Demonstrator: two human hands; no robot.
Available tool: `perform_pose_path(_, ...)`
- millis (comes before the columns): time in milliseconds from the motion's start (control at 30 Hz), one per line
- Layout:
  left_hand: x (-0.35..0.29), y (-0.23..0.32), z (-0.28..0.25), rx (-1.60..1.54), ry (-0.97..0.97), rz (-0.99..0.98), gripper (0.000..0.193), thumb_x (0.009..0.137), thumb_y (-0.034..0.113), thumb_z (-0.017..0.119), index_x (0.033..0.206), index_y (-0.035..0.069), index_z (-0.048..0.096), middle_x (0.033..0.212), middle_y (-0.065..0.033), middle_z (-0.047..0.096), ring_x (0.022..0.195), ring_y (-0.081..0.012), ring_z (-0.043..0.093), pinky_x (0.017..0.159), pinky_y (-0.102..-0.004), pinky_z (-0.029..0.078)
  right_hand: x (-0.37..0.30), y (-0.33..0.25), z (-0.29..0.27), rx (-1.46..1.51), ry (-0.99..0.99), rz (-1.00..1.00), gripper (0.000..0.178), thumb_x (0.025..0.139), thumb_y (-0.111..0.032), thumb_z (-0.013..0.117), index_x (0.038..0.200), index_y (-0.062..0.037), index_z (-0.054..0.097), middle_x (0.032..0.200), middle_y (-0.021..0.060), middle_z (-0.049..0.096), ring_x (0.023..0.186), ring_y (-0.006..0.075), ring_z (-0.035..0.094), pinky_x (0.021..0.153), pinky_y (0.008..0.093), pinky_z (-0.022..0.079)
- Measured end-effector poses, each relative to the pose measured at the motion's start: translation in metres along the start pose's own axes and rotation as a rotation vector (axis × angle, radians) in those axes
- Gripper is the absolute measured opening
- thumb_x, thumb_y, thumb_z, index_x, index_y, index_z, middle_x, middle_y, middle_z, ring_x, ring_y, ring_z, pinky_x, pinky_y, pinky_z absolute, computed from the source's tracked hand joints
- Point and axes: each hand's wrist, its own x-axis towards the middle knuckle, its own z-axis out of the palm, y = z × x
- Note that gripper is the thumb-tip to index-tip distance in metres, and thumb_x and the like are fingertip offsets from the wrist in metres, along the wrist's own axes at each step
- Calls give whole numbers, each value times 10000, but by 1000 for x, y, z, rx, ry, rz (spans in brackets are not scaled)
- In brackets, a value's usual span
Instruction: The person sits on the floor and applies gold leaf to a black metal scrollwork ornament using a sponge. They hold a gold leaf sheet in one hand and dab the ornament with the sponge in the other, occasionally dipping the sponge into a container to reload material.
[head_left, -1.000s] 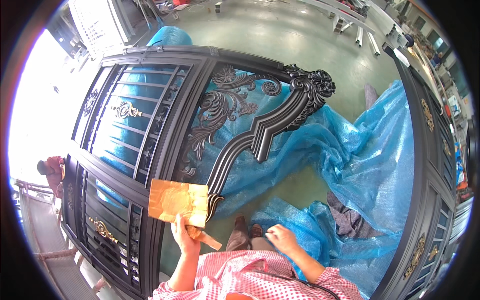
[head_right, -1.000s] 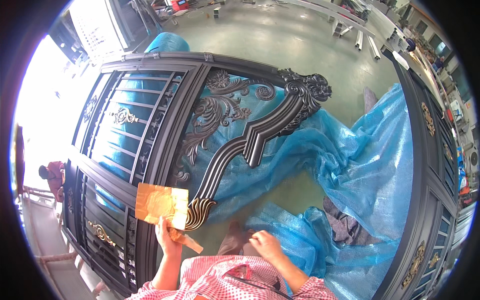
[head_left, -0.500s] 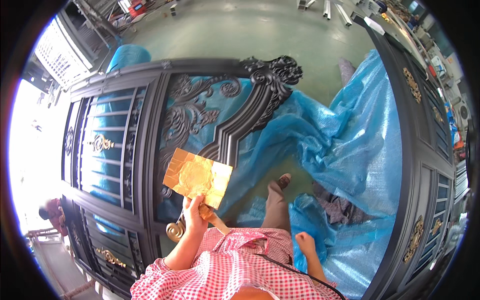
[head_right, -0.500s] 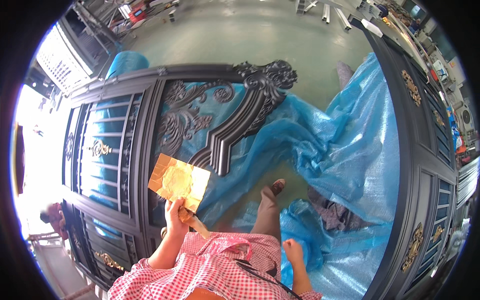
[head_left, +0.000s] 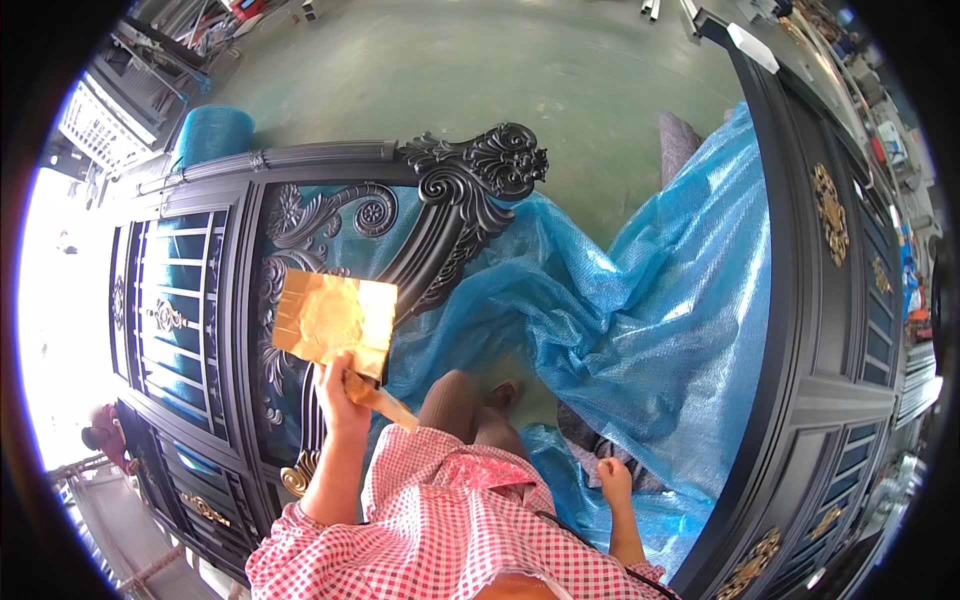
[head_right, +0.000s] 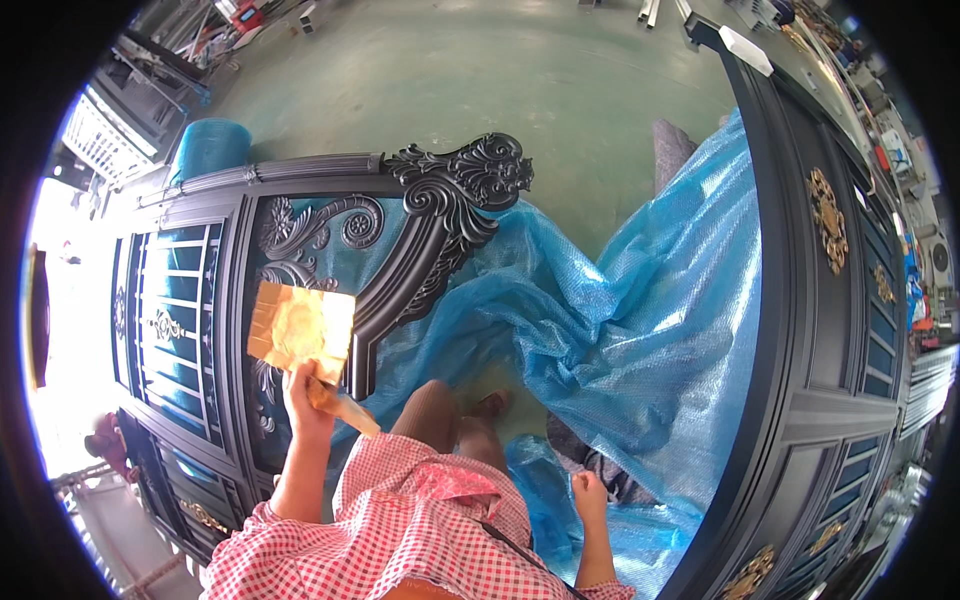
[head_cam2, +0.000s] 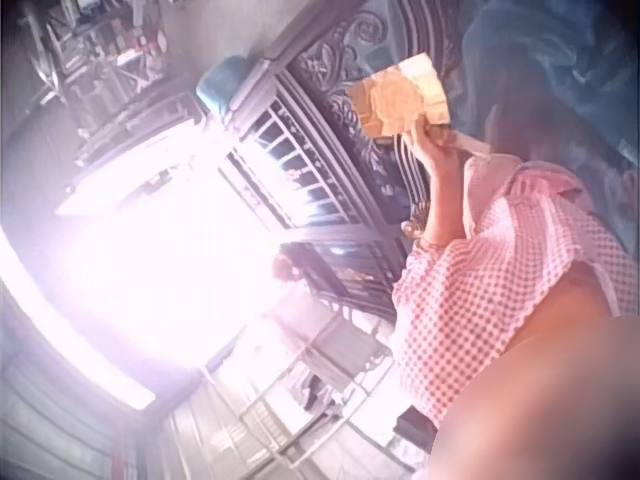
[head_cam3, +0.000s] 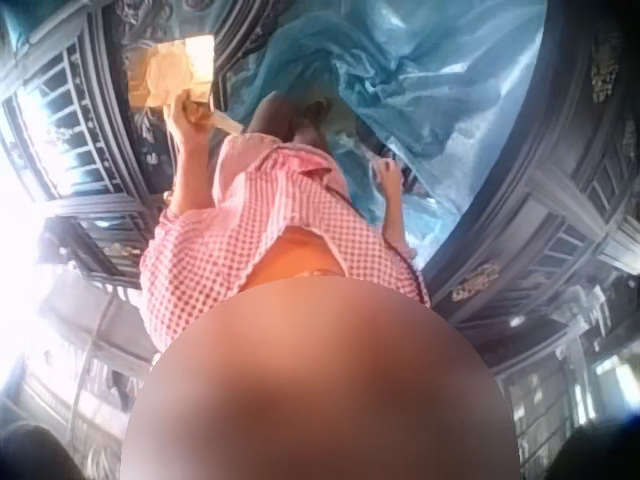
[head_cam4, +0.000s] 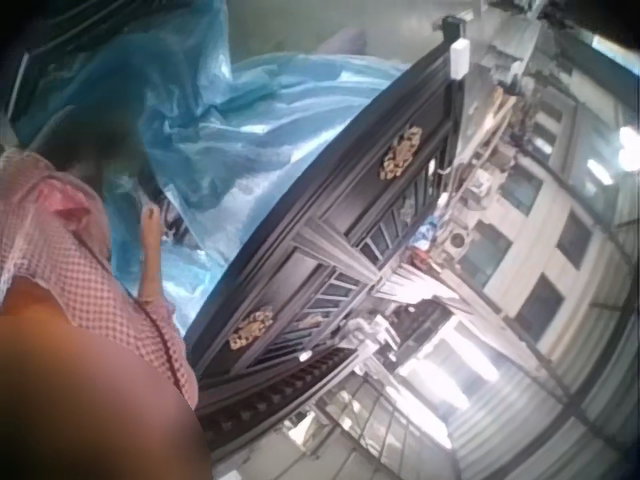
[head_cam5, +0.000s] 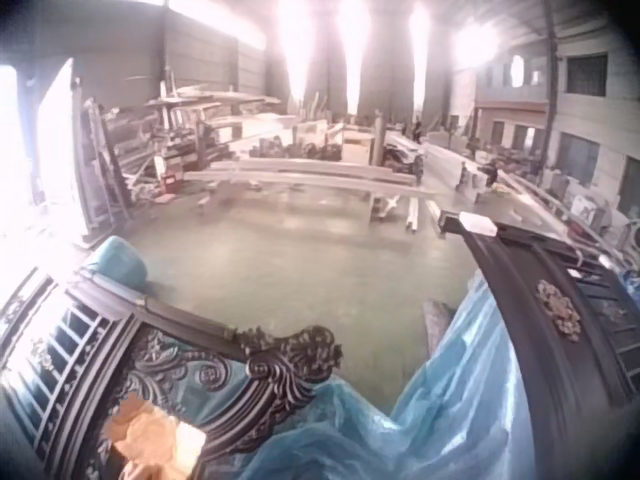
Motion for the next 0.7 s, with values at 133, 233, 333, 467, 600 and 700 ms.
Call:
perform_pose_path(133,26,5,48,-29,35,107,155,818,46,510,961,102,489,901,-28,557,822,-158,583,695,-301,496,77,-30,-35,-61,29,-128,241,829,-236,573,842,4,602,688,81,623,622,146,580,593,279,453)
perform_pose_path(233,44,9,88,-23,69,196,142,818,50,518,952,90,492,871,-26,555,785,-148,578,678,-288,493,142,-68,-49,-11,-13,-207,199,849,-198,563,871,-4,599,695,64,621,642,127,579,604,264,455)
perform_pose_path(333,78,7,108,-27,59,264,133,817,53,530,942,85,497,856,-24,552,766,-139,571,668,-281,491,195,-151,-75,29,-67,-281,178,878,-154,537,924,11,587,755,62,632,667,120,586,629,255,465)
perform_pose_path(467,117,2,171,-120,169,328,94,818,63,544,903,87,509,832,-18,549,746,-132,565,633,-278,487,267,-192,-111,152,-111,-287,198,890,-168,534,942,14,590,799,76,637,713,129,612,672,248,481)
perform_pose_path(600,155,-8,227,-124,119,265,73,809,65,564,846,85,505,774,-5,531,704,-120,551,608,-268,475,341,-192,-155,52,-172,-236,208,893,-178,533,959,10,594,823,93,645,717,127,614,672,255,487)
perform_pose_path(700,172,-11,277,-94,180,282,116,798,57,563,892,81,498,812,-11,534,715,-121,548,624,-266,478,387,-211,-176,132,-110,-220,222,889,-204,533,944,1,597,785,70,639,660,118,584,583,246,455)
